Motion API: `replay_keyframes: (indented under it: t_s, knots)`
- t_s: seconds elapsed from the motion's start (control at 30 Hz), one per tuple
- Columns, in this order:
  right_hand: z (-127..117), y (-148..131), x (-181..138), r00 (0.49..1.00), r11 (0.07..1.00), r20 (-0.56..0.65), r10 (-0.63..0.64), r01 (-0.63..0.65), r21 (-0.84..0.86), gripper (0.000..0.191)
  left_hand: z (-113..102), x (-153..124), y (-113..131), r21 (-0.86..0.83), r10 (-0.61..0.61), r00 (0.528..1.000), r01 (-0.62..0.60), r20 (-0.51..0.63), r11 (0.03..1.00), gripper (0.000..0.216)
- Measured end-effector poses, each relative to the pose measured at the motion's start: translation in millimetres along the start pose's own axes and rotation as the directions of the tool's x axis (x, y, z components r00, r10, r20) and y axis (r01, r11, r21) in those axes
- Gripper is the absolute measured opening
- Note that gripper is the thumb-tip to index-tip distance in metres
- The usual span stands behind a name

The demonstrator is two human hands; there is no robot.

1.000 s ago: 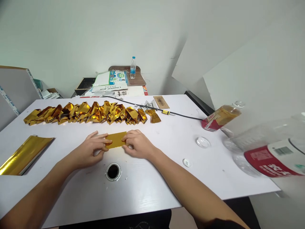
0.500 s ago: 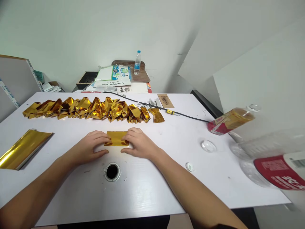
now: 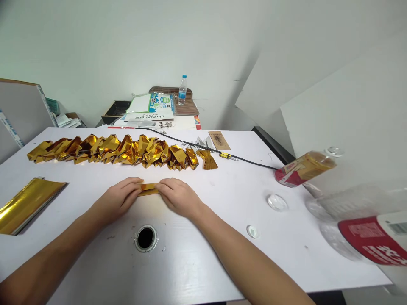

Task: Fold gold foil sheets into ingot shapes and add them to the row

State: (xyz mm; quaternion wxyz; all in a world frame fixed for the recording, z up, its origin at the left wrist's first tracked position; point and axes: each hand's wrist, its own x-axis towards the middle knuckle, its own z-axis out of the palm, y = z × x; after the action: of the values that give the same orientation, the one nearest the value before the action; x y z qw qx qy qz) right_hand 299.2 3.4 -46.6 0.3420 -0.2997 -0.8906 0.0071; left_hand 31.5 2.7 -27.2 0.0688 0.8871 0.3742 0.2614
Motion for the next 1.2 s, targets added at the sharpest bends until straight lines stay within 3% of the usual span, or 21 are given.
replay_keyframes:
  t_s: [0.17, 0.3, 0.4, 0.57, 0.8, 1.2]
  knots:
    - [5, -3, 5, 0.999, 0.990, -0.002, -0.051, 0.050, -0.135, 0.018, 8, 6, -2, 0.090, -0.058, 0.996, 0.064, -0.069, 0.994, 0.031]
    - [3, -7, 5, 0.999, 0.991, 0.054, 0.005, 0.003, -0.131, 0.024, 8, 2, 12, 0.264, 0.093, 0.983, -0.048, -0.161, 0.963, 0.027]
    - [4, -8, 3, 0.998, 0.993, 0.062, 0.021, -0.014, -0.114, 0.027, 12, -6, 30, 0.329, 0.157, 0.980, -0.110, -0.122, 0.938, 0.028]
    - [4, -9, 2, 0.992, 0.996, 0.122, 0.028, -0.017, -0.085, 0.031, 25, -12, 42, 0.298, 0.059, 0.997, -0.040, -0.054, 0.954, 0.038]
    - [-6, -15, -2, 0.977, 0.998, 0.210, 0.032, -0.019, -0.067, 0.034, 26, -12, 39, 0.270, 0.034, 0.999, -0.023, -0.033, 0.963, 0.038]
    - [-7, -19, 1, 0.968, 0.995, 0.244, 0.058, -0.035, -0.096, 0.034, 29, -14, 35, 0.247, 0.023, 0.999, -0.015, -0.028, 0.969, 0.041]
